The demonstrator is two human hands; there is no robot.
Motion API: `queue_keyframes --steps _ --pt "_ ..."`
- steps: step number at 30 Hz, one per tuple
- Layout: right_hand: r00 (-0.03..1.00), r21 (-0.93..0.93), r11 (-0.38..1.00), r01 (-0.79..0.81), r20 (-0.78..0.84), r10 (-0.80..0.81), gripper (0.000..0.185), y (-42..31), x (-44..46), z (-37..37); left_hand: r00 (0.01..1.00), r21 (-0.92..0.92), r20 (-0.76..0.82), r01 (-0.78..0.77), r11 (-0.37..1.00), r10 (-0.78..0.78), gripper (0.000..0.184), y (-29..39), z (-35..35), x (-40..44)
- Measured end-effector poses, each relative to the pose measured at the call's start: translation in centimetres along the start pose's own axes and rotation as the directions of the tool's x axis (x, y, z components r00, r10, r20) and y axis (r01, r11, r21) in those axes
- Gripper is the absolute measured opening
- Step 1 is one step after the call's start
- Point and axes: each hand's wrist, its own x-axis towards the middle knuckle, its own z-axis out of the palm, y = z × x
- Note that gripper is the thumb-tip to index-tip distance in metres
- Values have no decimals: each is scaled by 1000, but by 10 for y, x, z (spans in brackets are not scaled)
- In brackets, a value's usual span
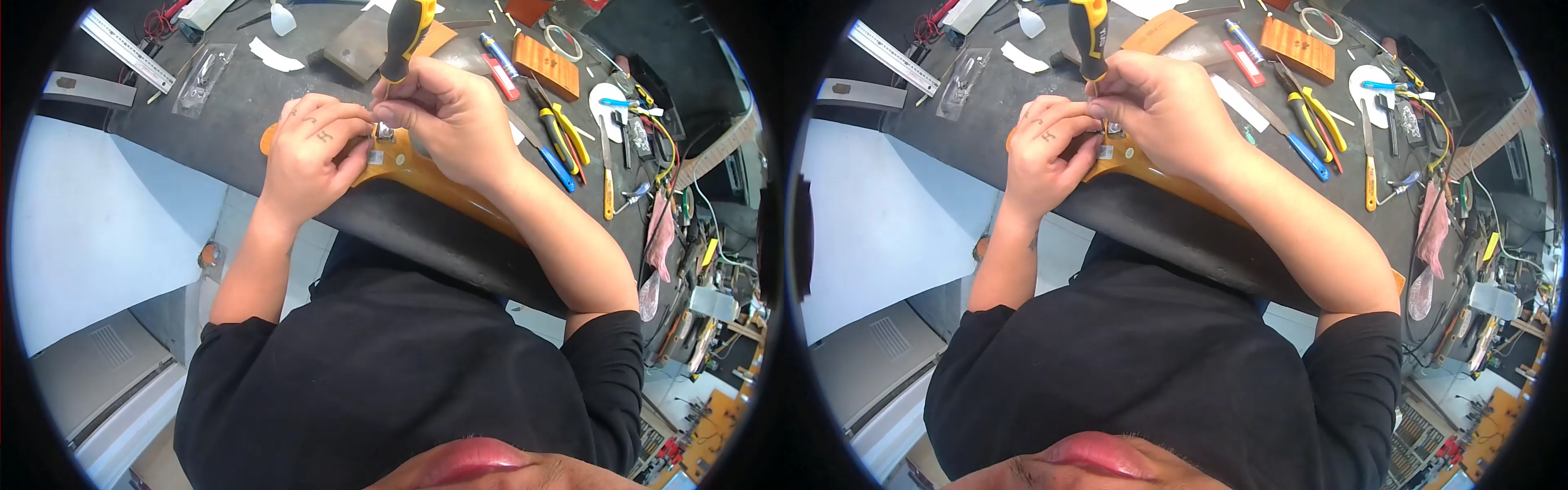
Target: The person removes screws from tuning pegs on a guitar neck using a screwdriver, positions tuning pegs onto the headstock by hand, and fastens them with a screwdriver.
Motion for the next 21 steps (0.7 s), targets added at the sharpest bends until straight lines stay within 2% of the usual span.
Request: queue_keyframes --steps 4,10,21 --pt "1000 -99 995 14 20 -12 14 -1 0 2 1000 7 -6 -16 1000 16 27 -1 0 1" --pt "1000 -127 992 17 27 -14 15 1 0 2 1000 16 -22 -16 1000 17 23 -3 3 -1" --pt "965 -256 938 234 -59 -257 18 2 2 9 1000 33 -17 -26 999 26 27 -3 2 -1"
